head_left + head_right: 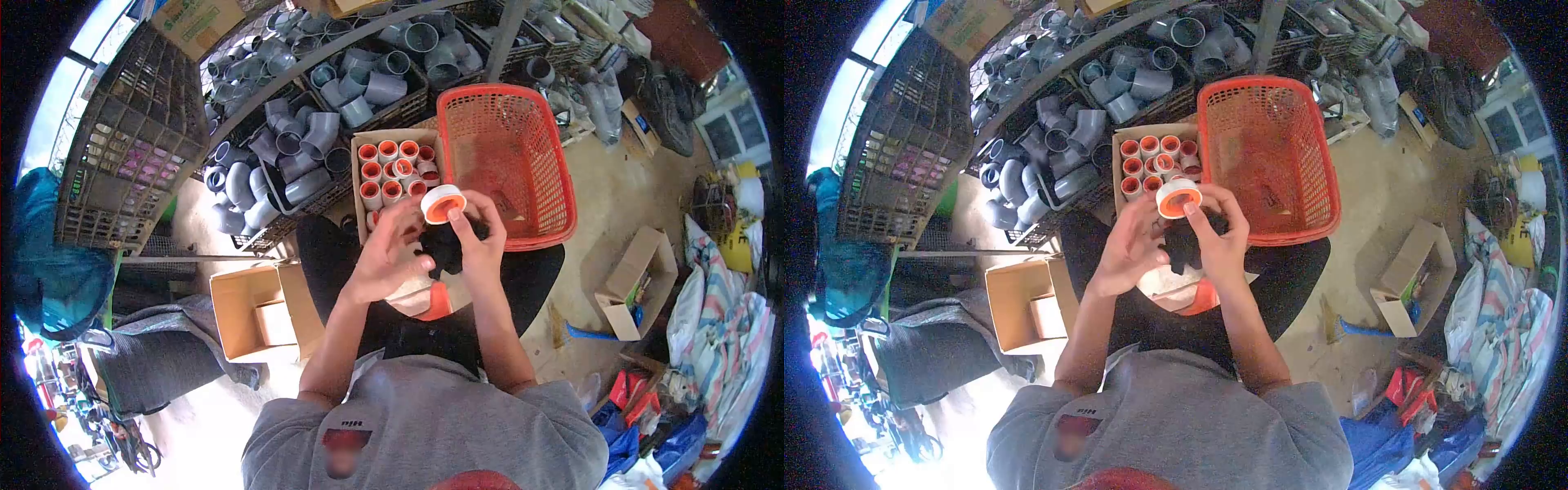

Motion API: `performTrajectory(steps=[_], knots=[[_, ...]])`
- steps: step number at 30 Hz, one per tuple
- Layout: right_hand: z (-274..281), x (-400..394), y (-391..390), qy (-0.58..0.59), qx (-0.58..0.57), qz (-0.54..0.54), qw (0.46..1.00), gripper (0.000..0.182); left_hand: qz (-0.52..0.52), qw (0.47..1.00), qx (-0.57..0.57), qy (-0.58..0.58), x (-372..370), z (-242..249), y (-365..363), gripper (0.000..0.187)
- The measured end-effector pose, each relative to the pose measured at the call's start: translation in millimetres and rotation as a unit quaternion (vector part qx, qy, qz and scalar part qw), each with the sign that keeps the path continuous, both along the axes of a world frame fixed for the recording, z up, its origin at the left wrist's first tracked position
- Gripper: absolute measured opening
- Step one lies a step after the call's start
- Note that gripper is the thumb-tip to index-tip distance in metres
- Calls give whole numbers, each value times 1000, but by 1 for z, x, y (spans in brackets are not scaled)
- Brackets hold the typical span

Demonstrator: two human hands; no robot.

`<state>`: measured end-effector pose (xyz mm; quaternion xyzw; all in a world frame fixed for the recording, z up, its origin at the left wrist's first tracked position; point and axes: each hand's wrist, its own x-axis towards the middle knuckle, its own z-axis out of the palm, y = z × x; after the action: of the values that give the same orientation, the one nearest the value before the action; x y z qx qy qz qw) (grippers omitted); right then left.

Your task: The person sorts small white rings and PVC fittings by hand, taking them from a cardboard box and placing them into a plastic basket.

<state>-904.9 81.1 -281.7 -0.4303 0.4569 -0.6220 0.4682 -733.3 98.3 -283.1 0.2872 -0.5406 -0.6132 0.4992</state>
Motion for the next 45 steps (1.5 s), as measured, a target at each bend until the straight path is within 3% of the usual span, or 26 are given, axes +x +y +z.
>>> performTrajectory(steps=[3, 5, 6, 7, 9, 11, 12, 13, 15, 17, 18, 19, 21, 23, 25, 26, 28, 29, 31, 32, 34, 35, 37, 38, 43, 45], knots=[[14, -2, 5, -16, -16, -24, 999, 26, 33, 994, -38, -95, -8, -4, 5, 67], [16, -3, 8, 1, -28, -6, 1000, 27, 73, 972, 14, -224, -1, -13, 6, 51], [12, -3, 8, 0, -30, -8, 1000, 27, 119, 976, 29, -179, 2, -13, 6, 39], [6, -4, 8, -16, -64, -14, 998, 27, 135, 976, 28, -169, 10, -19, 5, 38], [7, -9, 8, -30, -100, -19, 994, 26, 181, 978, 103, -25, 22, -17, 0, 35], [15, -18, 9, 166, -135, -19, 977, 26, 247, 965, 49, 78, 26, -9, -7, 37], [20, -24, 10, 245, -158, -12, 957, 27, 230, 968, -47, 84, 22, 8, -11, 37], [21, -23, 11, 243, -158, -8, 957, 27, 233, 968, -47, 82, 20, 21, -12, 37], [21, -18, 13, 302, -112, 51, 945, 30, 189, 944, -242, -121, 17, 41, -11, 35], [23, -9, 16, 327, -156, 33, 931, 33, 103, 910, -303, -264, 2, 58, -13, 35], [22, -5, 20, 326, -139, 20, 935, 36, 141, 868, -364, -307, -8, 56, -16, 33], [21, -4, 21, 324, -122, 6, 938, 39, 144, 867, -363, -308, -7, 47, -17, 33], [18, -8, 18, 339, -145, -8, 929, 36, 174, 940, -226, -187, -5, 26, -22, 30], [12, -11, 22, 117, -72, 9, 990, 32, 217, 946, -97, -219, 0, 16, -23, 21], [16, -14, 19, 105, -70, -5, 992, 28, 273, 953, -9, -134, 2, 14, -25, 22], [11, -17, 18, 111, -36, -1, 993, 28, 273, 957, 78, 59, -2, 7, -26, 28], [4, -15, 18, 115, 3, 2, 993, 29, 258, 953, 63, 147, -18, 49, -19, 42], [2, -10, 17, 60, 8, 31, 998, 30, 245, 952, 45, 177, -24, 60, -17, 47], [-5, -4, 17, 5, 14, 60, 998, 31, 174, 974, -142, 27, -26, 57, -16, 57], [-12, -3, 17, -33, -10, 85, 996, 32, 97, 984, -147, -33, -28, 51, -10, 61], [-13, 4, 16, -118, -30, 81, 989, 34, 84, 928, -252, -263, -43, 60, -5, 59], [-11, 3, 16, -119, -31, 79, 989, 34, 82, 927, -253, -263, -44, 56, -2, 59], [2, 2, 16, -323, 47, 135, 936, 32, 95, 847, -368, -370, -45, 48, 0, 63], [-10, 1, 16, -395, 68, 161, 902, 30, 90, 851, -371, -362, -45, 45, 1, 64], [-31, -3, 22, -420, 125, 113, 892, 31, 78, 818, -388, -418, -24, 45, 0, 63], [-25, 0, 19, -337, 72, 118, 931, 34, 98, 878, -307, -354, -10, 33, -2, 60]])
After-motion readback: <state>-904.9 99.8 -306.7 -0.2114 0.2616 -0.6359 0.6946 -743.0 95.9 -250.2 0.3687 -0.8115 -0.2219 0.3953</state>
